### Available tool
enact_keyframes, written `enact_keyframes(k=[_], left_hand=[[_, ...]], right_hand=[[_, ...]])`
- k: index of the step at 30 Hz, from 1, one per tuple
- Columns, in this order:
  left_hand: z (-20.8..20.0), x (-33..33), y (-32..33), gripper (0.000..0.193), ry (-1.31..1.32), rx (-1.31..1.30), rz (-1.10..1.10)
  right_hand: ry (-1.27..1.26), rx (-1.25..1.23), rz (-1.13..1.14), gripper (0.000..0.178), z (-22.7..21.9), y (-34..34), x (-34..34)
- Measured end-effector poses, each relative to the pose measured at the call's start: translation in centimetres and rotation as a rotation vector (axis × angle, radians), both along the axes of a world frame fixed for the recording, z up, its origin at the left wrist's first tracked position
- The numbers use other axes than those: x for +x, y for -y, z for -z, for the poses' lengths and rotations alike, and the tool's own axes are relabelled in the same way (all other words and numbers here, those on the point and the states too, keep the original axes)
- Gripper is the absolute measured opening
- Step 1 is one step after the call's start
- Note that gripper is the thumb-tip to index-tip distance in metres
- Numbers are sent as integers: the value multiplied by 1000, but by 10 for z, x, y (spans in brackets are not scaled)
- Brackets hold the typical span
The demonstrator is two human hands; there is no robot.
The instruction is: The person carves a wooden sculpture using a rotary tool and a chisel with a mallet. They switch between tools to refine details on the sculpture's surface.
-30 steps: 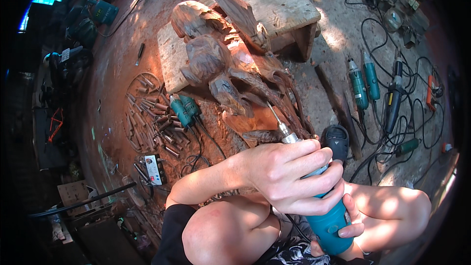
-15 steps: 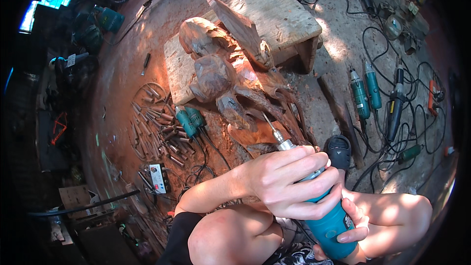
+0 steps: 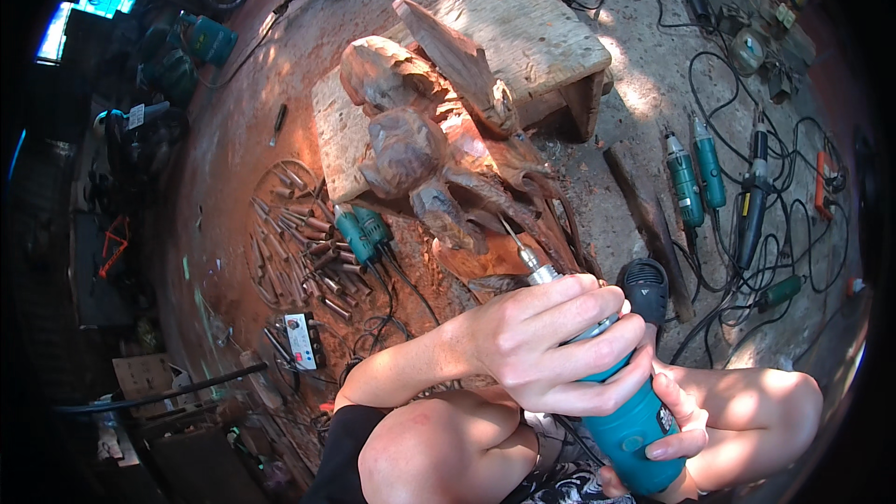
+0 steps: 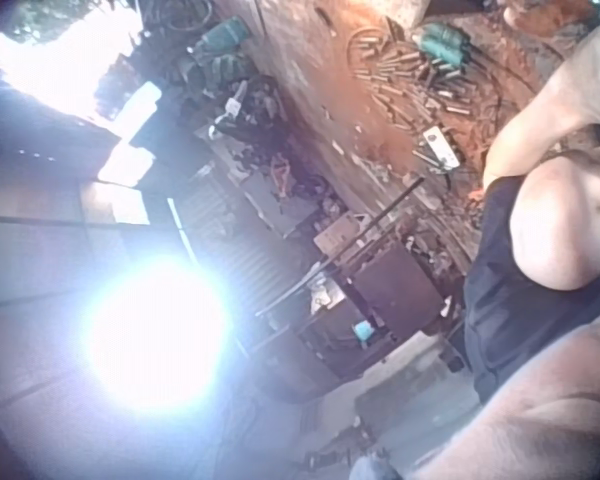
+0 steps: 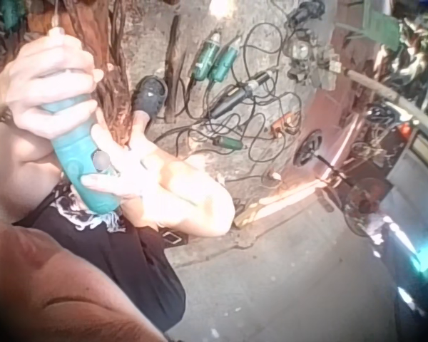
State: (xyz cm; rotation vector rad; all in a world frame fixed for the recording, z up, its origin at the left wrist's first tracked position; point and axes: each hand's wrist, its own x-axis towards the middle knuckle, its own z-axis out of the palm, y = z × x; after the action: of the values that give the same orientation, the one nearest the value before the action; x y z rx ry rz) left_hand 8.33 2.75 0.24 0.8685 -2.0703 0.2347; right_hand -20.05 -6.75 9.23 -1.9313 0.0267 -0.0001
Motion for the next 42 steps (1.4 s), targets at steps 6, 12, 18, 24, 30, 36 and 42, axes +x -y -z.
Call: enact_keyframes(k=[6, 12, 18, 24, 30, 36, 42], left_hand=[[7, -5, 5, 27, -71, -101, -48], [6, -13, 5, 22, -98, -183, 40], [13, -12, 12, 23, -179, -258, 112], [12, -12, 11, 22, -195, -248, 108], [15, -11, 11, 24, -188, -254, 86], [13, -7, 8, 25, -153, -247, 66], [14, -5, 10, 28, -139, -288, 53]], right_hand=[[-146, 57, 14, 53, -2, 1, 10], [-238, 33, -5, 55, -13, -1, 14], [-323, 32, -24, 58, -17, 3, 21], [-411, 25, -21, 63, -22, 5, 28], [-385, -124, -31, 69, -28, -1, 36], [-230, -254, -10, 74, -27, -6, 33], [-380, -159, -56, 72, -33, -1, 42]])
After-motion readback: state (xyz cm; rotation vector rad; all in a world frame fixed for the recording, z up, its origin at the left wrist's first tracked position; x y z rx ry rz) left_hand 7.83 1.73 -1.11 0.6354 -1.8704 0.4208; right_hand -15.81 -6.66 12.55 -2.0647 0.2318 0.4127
